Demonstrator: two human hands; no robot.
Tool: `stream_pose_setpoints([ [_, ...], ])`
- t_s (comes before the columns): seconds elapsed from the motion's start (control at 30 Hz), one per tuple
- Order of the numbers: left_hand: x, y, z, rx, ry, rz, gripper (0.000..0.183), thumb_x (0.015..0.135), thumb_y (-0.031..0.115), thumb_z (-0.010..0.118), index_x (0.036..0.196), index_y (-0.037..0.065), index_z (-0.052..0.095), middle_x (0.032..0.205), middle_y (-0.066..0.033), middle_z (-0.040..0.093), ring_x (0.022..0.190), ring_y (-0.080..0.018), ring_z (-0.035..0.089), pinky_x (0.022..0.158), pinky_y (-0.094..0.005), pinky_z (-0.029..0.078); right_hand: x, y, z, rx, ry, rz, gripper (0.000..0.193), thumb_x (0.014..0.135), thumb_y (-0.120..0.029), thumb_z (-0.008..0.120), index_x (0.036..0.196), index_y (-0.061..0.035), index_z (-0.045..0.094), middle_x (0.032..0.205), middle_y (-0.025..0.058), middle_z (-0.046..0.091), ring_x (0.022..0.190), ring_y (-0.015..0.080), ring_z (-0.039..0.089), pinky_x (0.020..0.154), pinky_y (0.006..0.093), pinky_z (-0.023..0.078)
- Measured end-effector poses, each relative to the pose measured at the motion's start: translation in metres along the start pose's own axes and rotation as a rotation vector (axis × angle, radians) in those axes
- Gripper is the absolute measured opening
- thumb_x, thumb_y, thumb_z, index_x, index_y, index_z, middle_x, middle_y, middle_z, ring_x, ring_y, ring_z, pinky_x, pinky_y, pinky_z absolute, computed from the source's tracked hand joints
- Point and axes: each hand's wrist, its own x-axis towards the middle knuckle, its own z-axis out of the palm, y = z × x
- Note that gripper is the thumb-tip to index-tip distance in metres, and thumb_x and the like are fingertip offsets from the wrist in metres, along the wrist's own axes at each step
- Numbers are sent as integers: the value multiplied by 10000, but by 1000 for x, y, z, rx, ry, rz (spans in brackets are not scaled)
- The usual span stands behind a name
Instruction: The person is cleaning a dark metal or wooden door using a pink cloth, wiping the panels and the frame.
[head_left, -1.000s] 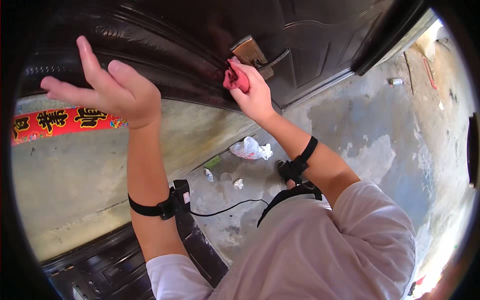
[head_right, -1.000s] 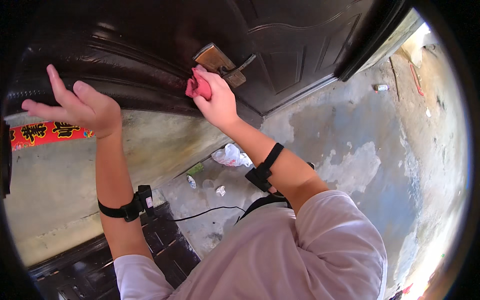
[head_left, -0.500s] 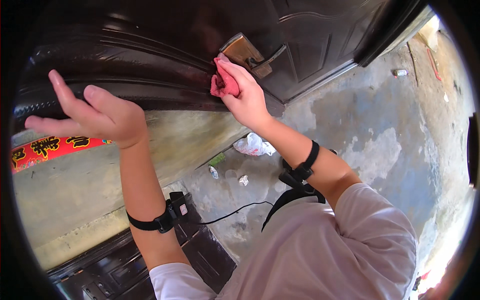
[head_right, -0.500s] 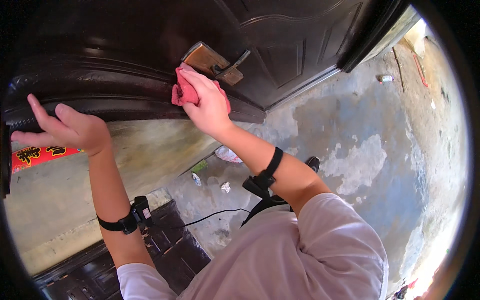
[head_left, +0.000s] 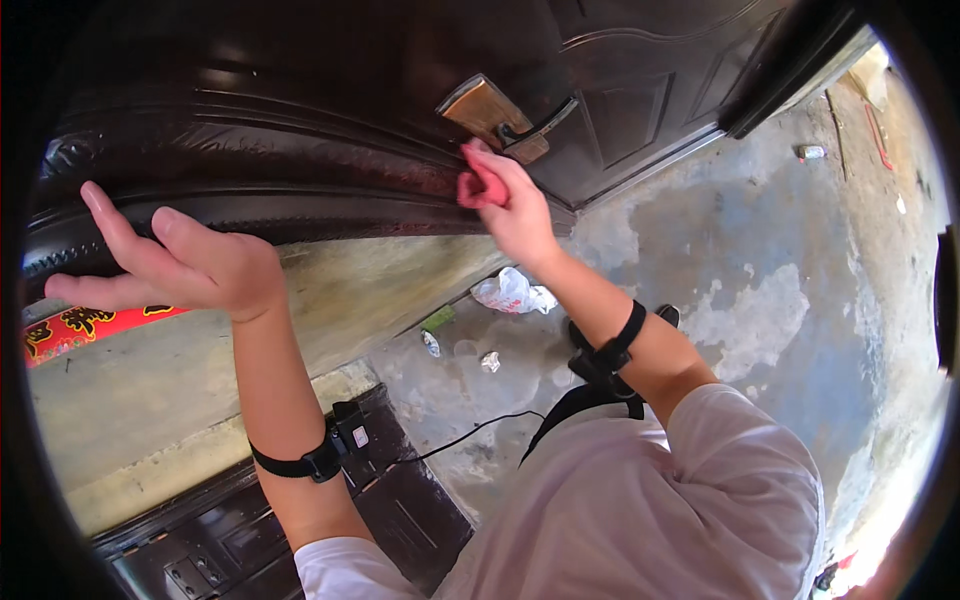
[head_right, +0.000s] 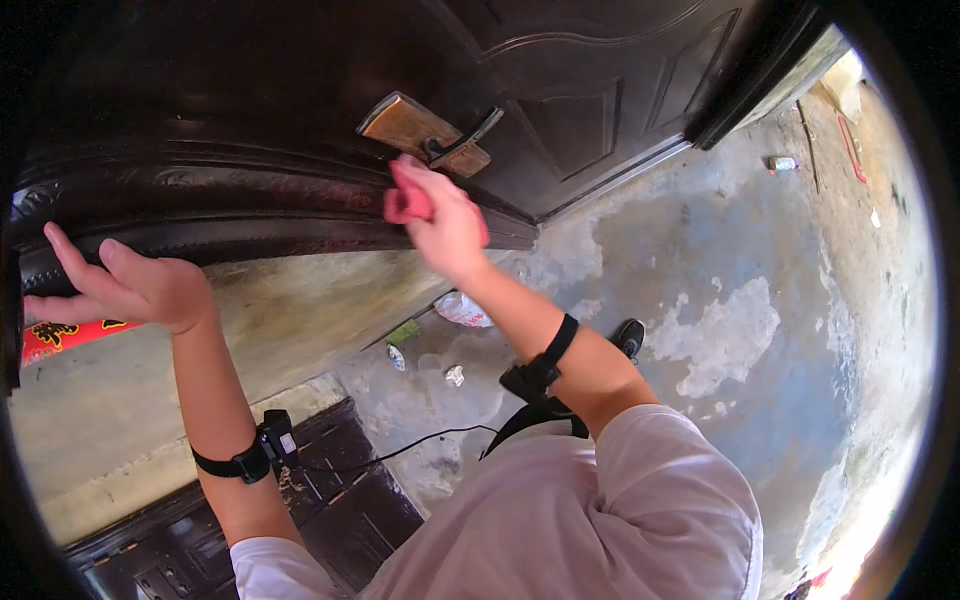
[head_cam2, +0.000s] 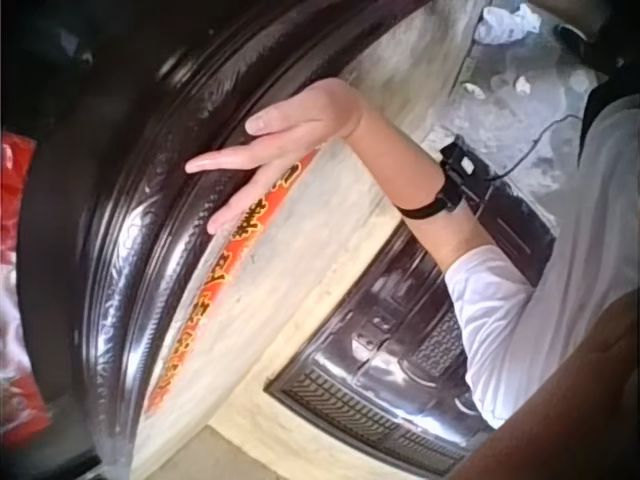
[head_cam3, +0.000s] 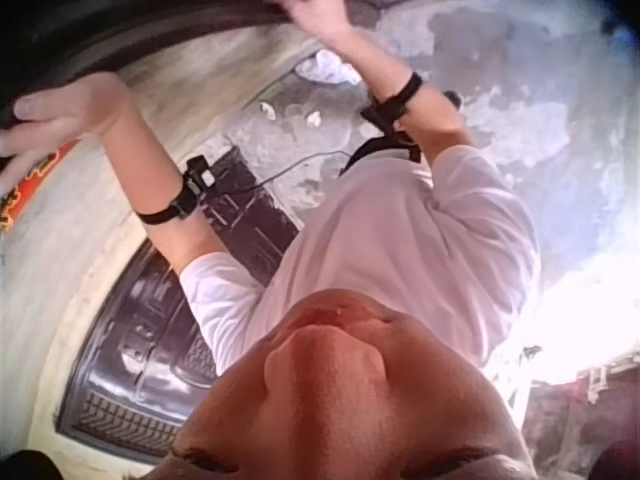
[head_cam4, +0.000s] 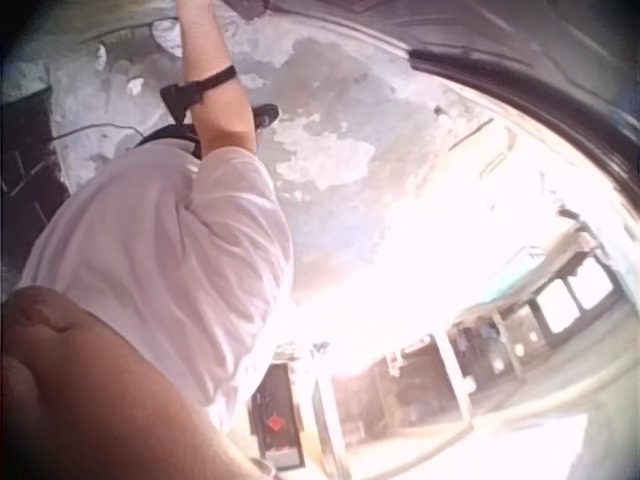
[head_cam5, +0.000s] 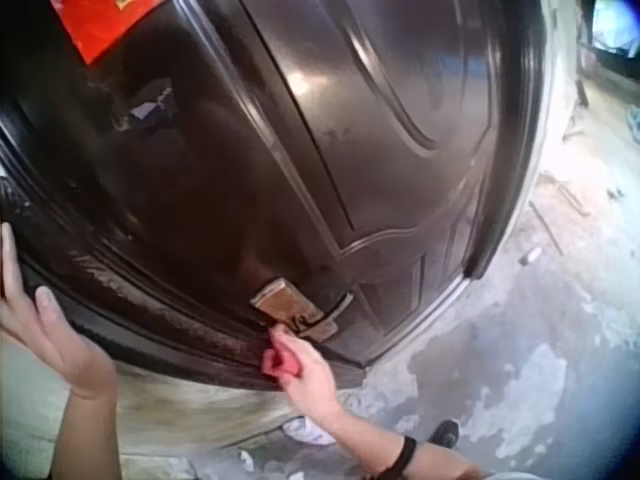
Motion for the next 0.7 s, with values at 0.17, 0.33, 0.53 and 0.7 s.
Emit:
stream_pose_setpoints([
  [0.17, 2, 6, 4, 7, -16, -13, 507, 964, 98, 467, 1436, -38, 591, 1713, -299, 5, 1601, -390, -28, 1277, -531, 43, 13, -28, 0, 54, 15, -206, 698, 716, 50, 686, 1397, -93, 629, 1420, 110, 638, 1383, 306, 552, 1177, 414, 397],
  [0.33, 6, 5, 2, -23, 34, 23, 507, 956, 68, 470, 1438, -34, 590, 1669, -313, 60, 1531, -402, 99, 1247, -512, 146, -6, 71, -22, 84, -38, -135, 678, 731, 80, 678, 1387, -83, 634, 1465, 113, 620, 1373, 281, 564, 1184, 405, 381],
  [0.53, 2, 7, 6, 21, 76, 32, 501, 953, 61, 470, 1428, -36, 597, 1636, -326, 133, 1476, -422, 233, 1234, -502, 225, -25, 134, -20, -15, 3, 173, 661, 808, 190, 603, 1431, -29, 591, 1418, 113, 623, 1264, 206, 621, 1059, 321, 497],
  [0.7, -2, 5, 1, 20, 55, -11, 497, 957, 60, 467, 1428, -30, 599, 1660, -334, 86, 1503, -433, 204, 1241, -509, 213, -2, -9, -4, -58, -60, -125, 757, 746, 135, 655, 1478, -31, 556, 1512, 132, 566, 1371, 280, 566, 1153, 388, 416],
])
